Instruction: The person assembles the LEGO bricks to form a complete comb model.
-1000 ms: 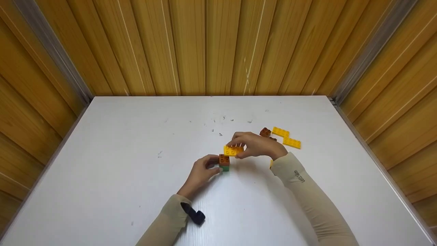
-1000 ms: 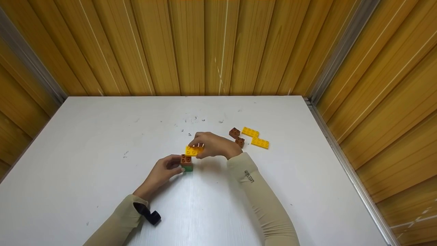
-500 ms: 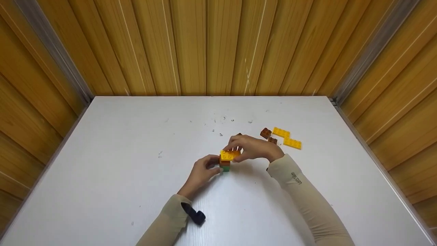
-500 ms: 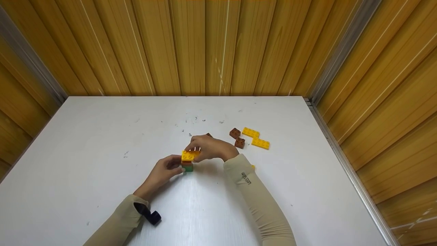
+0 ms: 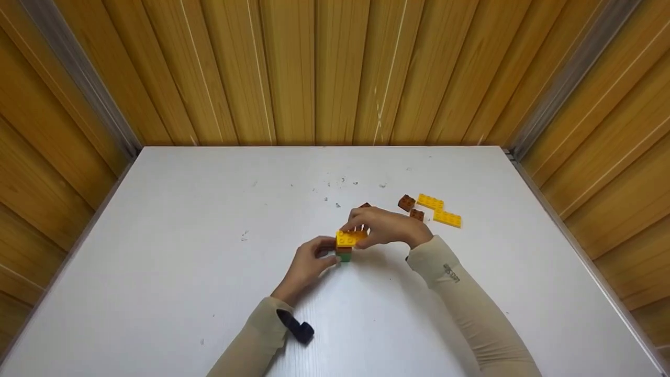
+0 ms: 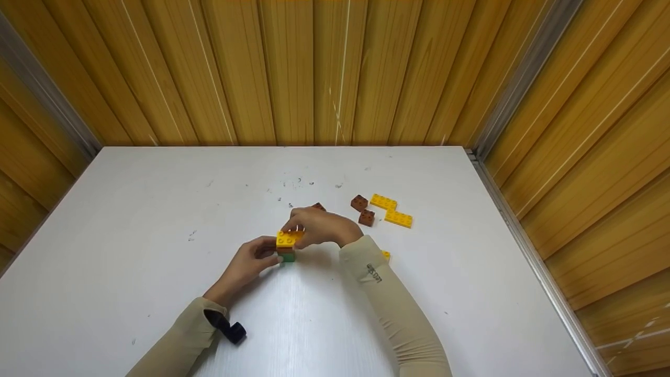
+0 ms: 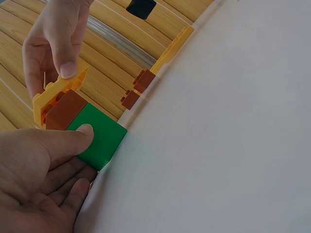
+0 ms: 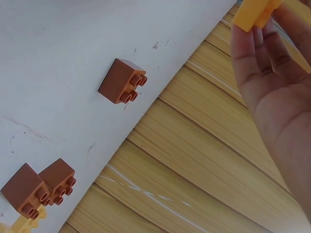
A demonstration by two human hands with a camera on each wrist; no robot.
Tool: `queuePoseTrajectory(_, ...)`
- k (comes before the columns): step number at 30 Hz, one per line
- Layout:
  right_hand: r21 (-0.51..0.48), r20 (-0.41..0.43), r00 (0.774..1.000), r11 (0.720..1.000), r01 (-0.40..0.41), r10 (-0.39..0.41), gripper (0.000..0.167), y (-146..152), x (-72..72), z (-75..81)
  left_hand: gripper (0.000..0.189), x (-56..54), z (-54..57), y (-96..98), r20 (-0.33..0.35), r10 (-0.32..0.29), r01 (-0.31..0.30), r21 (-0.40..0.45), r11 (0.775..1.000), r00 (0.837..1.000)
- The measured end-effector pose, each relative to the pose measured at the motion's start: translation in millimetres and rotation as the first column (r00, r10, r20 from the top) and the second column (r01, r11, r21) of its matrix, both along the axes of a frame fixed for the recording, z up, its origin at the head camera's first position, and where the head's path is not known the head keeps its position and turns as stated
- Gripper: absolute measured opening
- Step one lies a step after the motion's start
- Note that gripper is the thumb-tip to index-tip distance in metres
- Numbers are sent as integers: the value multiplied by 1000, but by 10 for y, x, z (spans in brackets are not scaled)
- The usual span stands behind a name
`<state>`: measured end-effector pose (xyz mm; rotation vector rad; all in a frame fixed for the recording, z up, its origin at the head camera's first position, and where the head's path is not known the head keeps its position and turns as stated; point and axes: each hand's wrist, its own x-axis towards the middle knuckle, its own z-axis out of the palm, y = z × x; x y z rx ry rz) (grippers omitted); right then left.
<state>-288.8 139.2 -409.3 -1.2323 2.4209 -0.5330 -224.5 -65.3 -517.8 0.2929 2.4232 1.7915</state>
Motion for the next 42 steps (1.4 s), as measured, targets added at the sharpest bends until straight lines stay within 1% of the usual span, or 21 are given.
queuePoseTrajectory(4, 5, 2, 1000, 1000, 0, 0, 42, -15, 11, 5, 37, 2, 3, -2, -4, 1, -1, -3, 1000, 1000)
queuePoseTrajectory(8, 12, -16, 1000, 1000, -2, 2, 43, -22, 21, 19, 37, 1, 6, 2, -5, 3, -3, -10, 1000, 1000)
queuePoseTrajectory(15, 32, -13, 1000, 999, 19, -19, 43, -38, 41, 48, 38, -4, 2, 8, -2, 9, -9, -19, 1000, 1000)
queuePoseTrajectory(24, 27, 11, 999, 999, 35, -35, 43, -44, 43, 55, 38, -3, -2, 3, 2, 9, -9, 7, 1000, 1000)
queuePoseTrajectory(31, 35, 5, 999, 999, 36, -37, 43, -49, 39, 39, 38, -6, -21, 8, -7, -1, 2, 21, 1000, 1000)
queuePoseTrajectory(42, 47, 15, 998, 997, 64, -64, 43, -71, 46, 43, 37, -7, -23, 7, -7, 3, -3, 21, 1000, 1000)
